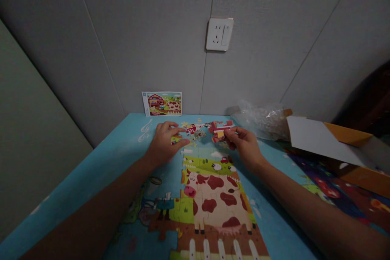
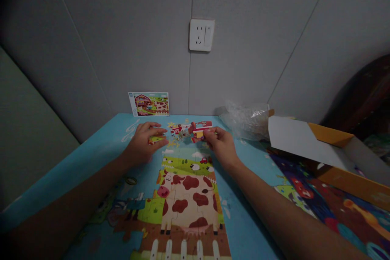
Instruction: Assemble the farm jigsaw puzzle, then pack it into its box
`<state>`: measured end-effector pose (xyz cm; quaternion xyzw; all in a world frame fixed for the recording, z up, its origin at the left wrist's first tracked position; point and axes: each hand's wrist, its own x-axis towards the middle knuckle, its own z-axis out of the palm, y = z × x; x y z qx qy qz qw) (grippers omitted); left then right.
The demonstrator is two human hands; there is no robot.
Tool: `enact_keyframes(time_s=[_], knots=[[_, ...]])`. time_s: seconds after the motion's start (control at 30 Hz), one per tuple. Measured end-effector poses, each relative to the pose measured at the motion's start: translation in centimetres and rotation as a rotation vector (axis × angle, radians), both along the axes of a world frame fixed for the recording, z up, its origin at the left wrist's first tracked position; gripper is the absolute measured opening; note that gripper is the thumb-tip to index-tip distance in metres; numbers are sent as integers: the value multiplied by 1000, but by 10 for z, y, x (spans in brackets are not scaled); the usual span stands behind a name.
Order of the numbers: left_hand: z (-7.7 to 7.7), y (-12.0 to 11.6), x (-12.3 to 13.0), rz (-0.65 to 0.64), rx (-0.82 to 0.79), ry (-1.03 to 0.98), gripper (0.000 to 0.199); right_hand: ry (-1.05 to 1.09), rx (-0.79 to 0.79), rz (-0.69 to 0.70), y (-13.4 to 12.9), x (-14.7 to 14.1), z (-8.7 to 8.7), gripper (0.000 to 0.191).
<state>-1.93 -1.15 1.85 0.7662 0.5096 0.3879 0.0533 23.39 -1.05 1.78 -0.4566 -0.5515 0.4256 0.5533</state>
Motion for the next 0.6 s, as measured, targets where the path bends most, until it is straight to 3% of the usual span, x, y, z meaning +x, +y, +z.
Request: enact_keyframes(time_s=[0.1, 0.17, 0.23, 0.37, 0.5, 0.6], knots=[[6, -17, 16, -232, -122, -163, 27, -52, -61, 200, -22, -23, 0, 35], [5, -22, 23, -310, -245, -255, 23, -127, -48, 243, -29, -30, -1, 33], [3, -21, 25, -323, -334, -402, 19, -127, 26, 159, -29, -29, -1, 32], [5, -12, 20, -216, -390, -660, 17, 108, 140, 14, -18, -11, 2, 33], [7, -12, 21, -182, -393, -727, 21, 89, 51, 135, -21, -12, 0, 33], [4, -20, 28, -328, -497, -696, 27, -167, 23, 214, -32, -27, -4, 35]])
